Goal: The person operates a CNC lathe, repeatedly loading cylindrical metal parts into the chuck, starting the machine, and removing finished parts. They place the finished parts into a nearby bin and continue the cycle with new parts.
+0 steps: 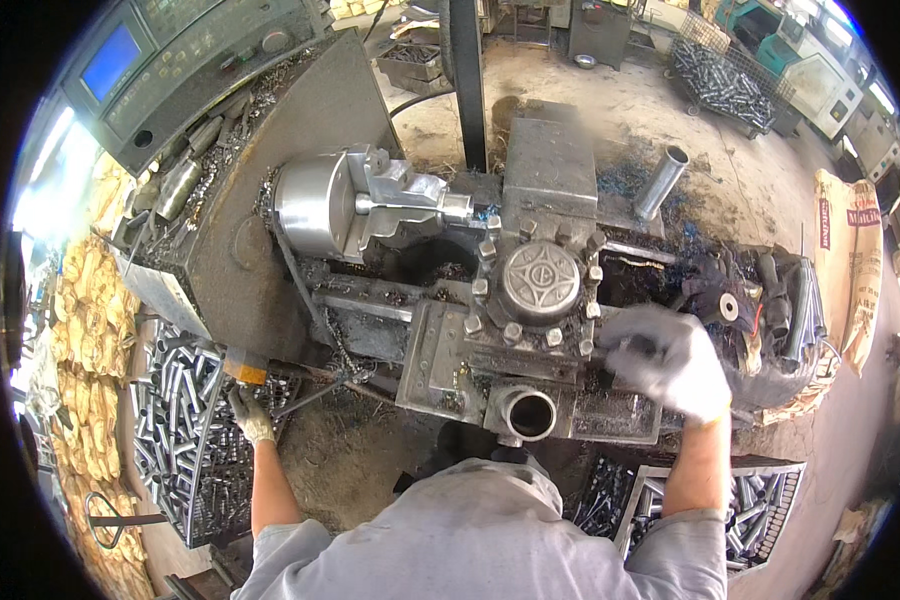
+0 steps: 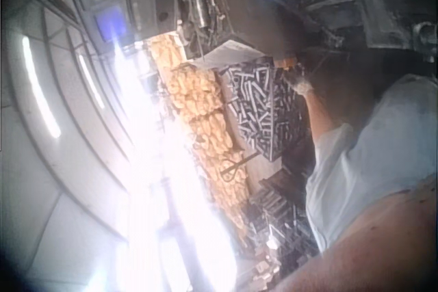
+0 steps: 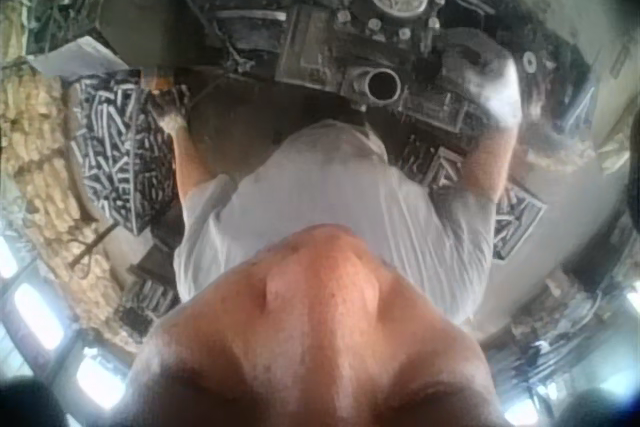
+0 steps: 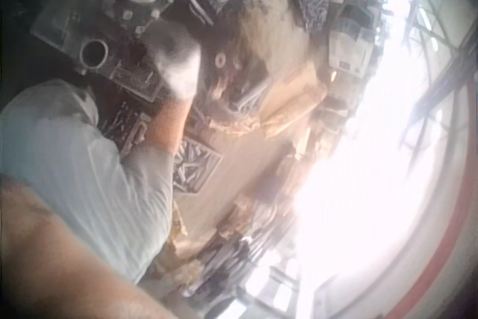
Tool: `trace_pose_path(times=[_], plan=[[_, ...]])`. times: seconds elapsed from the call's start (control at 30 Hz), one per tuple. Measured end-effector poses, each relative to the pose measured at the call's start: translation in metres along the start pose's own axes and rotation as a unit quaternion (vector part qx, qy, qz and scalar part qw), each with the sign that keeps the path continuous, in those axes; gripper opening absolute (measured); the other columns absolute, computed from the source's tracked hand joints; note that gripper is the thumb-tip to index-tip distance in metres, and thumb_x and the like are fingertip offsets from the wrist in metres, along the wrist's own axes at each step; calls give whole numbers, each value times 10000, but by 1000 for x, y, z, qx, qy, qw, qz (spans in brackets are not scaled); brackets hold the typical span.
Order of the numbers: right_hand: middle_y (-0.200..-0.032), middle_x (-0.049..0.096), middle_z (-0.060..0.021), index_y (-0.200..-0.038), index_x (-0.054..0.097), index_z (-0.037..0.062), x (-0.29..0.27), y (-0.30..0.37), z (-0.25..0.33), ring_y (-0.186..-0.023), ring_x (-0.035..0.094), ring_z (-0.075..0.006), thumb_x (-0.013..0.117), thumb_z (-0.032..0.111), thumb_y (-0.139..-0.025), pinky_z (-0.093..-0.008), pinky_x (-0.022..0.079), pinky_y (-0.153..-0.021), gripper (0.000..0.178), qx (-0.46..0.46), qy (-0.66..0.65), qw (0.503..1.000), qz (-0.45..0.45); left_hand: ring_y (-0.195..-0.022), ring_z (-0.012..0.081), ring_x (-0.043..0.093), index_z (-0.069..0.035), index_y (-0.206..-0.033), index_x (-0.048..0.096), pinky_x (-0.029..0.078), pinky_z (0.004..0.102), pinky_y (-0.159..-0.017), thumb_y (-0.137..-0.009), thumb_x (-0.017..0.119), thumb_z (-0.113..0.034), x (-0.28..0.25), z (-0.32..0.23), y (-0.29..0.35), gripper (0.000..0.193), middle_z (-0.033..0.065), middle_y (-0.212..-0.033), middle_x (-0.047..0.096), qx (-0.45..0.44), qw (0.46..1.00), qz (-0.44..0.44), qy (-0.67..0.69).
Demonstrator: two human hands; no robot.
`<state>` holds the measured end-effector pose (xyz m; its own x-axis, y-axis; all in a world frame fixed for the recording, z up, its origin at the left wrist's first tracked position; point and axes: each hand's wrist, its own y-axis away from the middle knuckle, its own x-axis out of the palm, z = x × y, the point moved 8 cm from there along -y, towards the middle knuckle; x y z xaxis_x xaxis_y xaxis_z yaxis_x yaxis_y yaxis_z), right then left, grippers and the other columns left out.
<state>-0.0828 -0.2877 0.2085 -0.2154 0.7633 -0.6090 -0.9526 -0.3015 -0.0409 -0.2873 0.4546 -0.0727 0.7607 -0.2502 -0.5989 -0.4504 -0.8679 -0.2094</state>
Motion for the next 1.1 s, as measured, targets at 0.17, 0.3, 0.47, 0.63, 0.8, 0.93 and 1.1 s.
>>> trace_pose_path(times=[0.17,0.3,0.47,0.63,0.8,0.93,1.1], plan=[[-1208,774,-126,-1189,764,0,-13,-122,30,-774,728,-168,759,161,-871,-305,601,-705,357,-161,50,986,-6,-778,152,624,-110,-1111,701,514,331,-690,-1099,555,-470,21,-10,12,388,31,-961,699,-195,936,47,290],[-1498,658,-169,-1546,539,45,63,-235,24,-1293,689,-340,766,174,-833,-436,554,-1106,759,-189,235,947,114,-795,254,737,-65,-1079,746,608,415,-738,-1035,610,-382,106,-140,164,348,85,-951,752,-293,803,333,399],[-1095,795,-204,-1212,745,24,165,-306,-32,-951,752,-345,775,297,-799,-451,613,-875,496,-51,299,890,341,-887,305,763,-5,-1184,688,622,412,-744,-1000,708,-256,203,-302,272,311,155,-1016,751,150,707,687,-69],[-1059,814,-192,-1040,844,90,-25,-353,-48,-941,796,-355,694,277,-887,-451,627,-854,285,38,533,845,-33,-1131,463,719,20,-1367,623,602,517,-966,-831,794,-63,118,-449,126,568,251,-1316,710,557,808,158,110],[-1121,795,-205,-1125,819,70,33,-344,-1,-996,769,-347,717,375,-902,-464,608,-916,391,-57,571,814,92,-1369,450,570,-49,-1431,616,396,553,-1224,-828,783,-219,155,-513,23,648,236,-1449,635,580,808,102,-27],[-1084,794,-170,-1172,769,47,178,-313,-1,-973,754,-333,798,512,-839,-456,605,-893,573,-69,443,834,322,-1292,426,619,-100,-1393,649,453,528,-1164,-839,767,-280,196,-510,-1,595,211,-1357,684,546,817,162,-88],[-962,786,-131,-1111,767,46,199,-330,-30,-838,769,-260,855,330,-842,-429,611,-725,400,-99,243,872,413,-1262,433,630,-20,-1265,659,465,542,-1134,-866,736,-453,196,-495,1,593,258,-1327,674,592,796,125,-18]])
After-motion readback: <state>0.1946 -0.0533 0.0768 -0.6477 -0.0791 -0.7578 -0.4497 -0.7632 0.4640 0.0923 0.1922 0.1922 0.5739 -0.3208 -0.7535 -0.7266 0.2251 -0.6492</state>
